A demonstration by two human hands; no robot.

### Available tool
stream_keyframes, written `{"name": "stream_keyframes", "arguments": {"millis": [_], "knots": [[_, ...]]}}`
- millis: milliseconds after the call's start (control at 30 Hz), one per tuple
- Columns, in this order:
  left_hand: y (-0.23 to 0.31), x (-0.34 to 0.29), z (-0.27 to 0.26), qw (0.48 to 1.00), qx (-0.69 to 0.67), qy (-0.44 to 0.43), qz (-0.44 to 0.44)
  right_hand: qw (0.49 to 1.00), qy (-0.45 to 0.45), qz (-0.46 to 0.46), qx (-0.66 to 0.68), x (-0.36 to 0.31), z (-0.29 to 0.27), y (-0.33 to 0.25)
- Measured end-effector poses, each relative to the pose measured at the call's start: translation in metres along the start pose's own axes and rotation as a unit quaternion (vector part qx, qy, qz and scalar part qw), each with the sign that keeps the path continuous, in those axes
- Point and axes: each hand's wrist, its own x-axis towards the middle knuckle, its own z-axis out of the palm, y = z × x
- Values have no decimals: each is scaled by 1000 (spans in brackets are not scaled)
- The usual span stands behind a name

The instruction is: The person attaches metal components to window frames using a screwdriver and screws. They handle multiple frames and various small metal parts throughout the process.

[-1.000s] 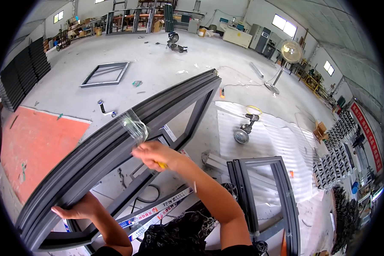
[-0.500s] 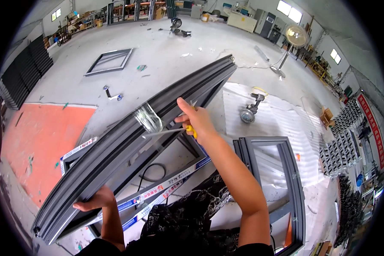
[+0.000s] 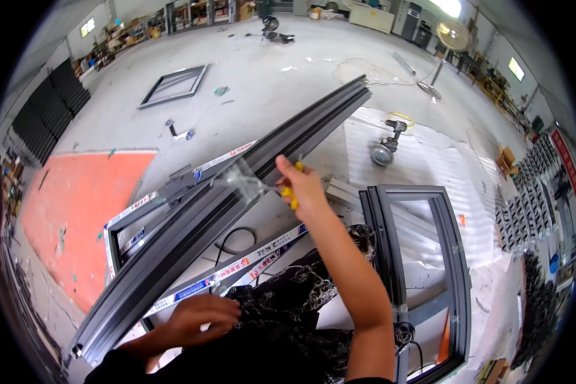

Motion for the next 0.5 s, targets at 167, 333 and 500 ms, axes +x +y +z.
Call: {"name": "stream_keyframes", "arguments": {"millis": [167,333,500], "knots": [[66,13,-23,935,200,251,153,999,0,-12,38,-21,-14,10],[89,33,-20,853,417,267,-165,996,8,-8,87,-34,-59,31],[81,10,-10,853,297,40,-428,993,-20,11,112,-62,-85,40]]}}
